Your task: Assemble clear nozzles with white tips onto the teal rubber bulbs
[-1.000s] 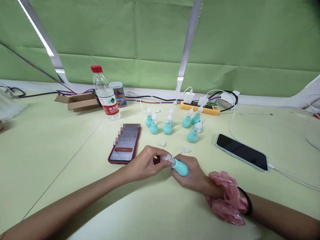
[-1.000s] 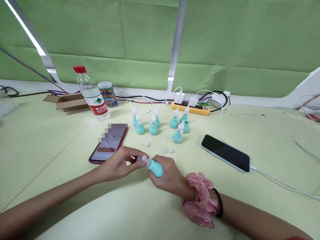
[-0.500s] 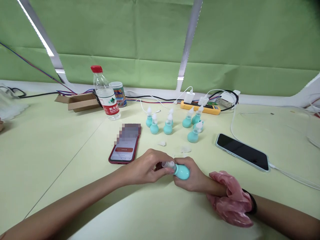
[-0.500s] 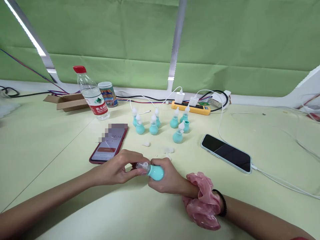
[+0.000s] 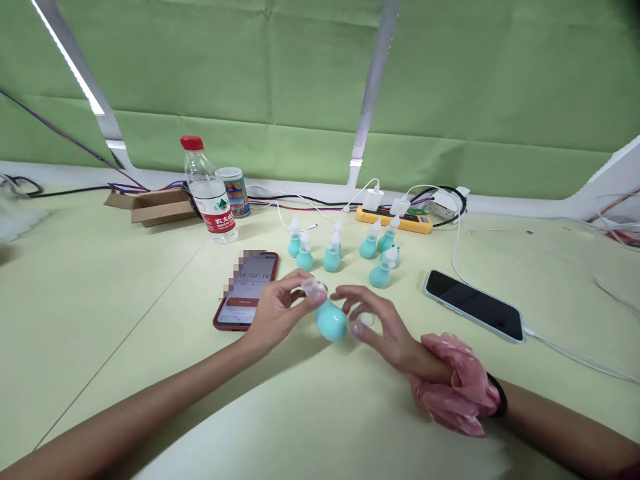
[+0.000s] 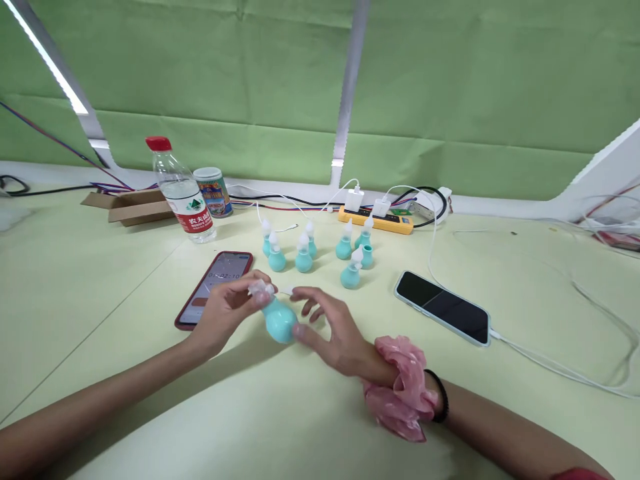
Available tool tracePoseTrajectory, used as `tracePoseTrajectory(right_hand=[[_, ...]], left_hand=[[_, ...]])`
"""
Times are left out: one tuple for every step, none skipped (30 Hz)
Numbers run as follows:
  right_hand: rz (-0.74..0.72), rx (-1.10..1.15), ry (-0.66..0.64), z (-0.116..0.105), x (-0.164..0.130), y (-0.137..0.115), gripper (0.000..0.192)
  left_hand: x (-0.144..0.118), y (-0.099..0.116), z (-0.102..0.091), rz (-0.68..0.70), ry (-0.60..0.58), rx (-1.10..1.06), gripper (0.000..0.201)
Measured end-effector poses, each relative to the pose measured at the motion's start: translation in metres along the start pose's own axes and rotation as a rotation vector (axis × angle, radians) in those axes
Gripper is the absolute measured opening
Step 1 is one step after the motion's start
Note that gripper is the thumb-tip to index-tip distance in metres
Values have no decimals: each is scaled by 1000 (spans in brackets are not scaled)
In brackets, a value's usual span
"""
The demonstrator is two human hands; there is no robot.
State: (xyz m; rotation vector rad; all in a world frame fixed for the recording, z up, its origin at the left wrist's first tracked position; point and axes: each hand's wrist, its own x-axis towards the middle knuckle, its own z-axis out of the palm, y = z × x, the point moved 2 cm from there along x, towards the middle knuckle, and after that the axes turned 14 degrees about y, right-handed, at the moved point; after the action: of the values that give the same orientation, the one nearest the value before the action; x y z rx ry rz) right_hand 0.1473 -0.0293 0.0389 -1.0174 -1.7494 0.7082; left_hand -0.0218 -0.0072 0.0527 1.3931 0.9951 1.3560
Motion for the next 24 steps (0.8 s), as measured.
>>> tracePoseTrajectory(right_hand=[[-33, -90, 37, -3, 5, 3, 32], [-60, -174, 59, -4, 10, 6, 30], [-85, -255, 64, -4, 15, 9, 29], [-108, -331, 52, -1, 21, 12, 29], [-134, -407, 26, 2, 27, 15, 30], [-159, -483, -12, 7, 32, 17, 33], [-179, -561, -59, 13, 37, 18, 34], [-190, -639, -111, 19, 42, 20, 35], [-190, -708, -163, 26, 45, 21, 34], [-182, -759, -209, 31, 49, 23, 30], [-172, -789, -247, 36, 52, 24, 25], [-161, -800, -271, 39, 54, 26, 21], [-153, -795, -280, 41, 56, 27, 18], [-147, -779, -276, 41, 58, 28, 16], [-144, -760, -265, 40, 61, 28, 15], [-142, -748, -254, 37, 63, 29, 15], [-134, -716, -239, 33, 65, 28, 16], [-109, -643, -221, 29, 67, 27, 17], [-69, -525, -202, 24, 69, 24, 17], [-14, -368, -184, 20, 71, 21, 18], [48, -187, -166, 16, 72, 18, 18], [111, -8, -152, 14, 73, 15, 18], [166, 138, -150, 13, 73, 12, 18], [204, 231, -159, 13, 73, 10, 18]], left_hand=[[1, 1, -1, 32, 54, 25, 19], [0, 2, -2, 48, 91, 43, 22], [0, 0, -2, 47, 111, 53, 24], [-2, -2, -2, 32, 115, 57, 26], [-4, -7, -1, 3, 107, 59, 27], [-6, -12, 0, -30, 90, 62, 27], [-8, -17, 1, -63, 72, 66, 27], [-9, -23, 1, -88, 55, 71, 25], [-10, -28, 0, -106, 40, 78, 24], [-11, -32, 0, -116, 35, 87, 23], [-12, -36, -1, -119, 33, 96, 23], [-12, -38, -2, -115, 34, 106, 23], [-12, -40, -3, -103, 37, 116, 22], [-12, -40, -4, -86, 38, 128, 21], [-12, -41, -4, -66, 39, 143, 21], [-12, -40, -5, -45, 39, 162, 22], [-12, -40, -4, -28, 39, 184, 23], [-12, -40, -4, -15, 39, 206, 23], [-12, -40, -4, -7, 36, 226, 23], [-12, -40, -4, -1, 29, 246, 23], [-12, -40, -3, 5, 23, 264, 23], [-12, -41, -3, 9, 17, 281, 23], [-12, -41, -3, 14, 12, 297, 23], [-12, -42, -3, 19, 11, 312, 23]])
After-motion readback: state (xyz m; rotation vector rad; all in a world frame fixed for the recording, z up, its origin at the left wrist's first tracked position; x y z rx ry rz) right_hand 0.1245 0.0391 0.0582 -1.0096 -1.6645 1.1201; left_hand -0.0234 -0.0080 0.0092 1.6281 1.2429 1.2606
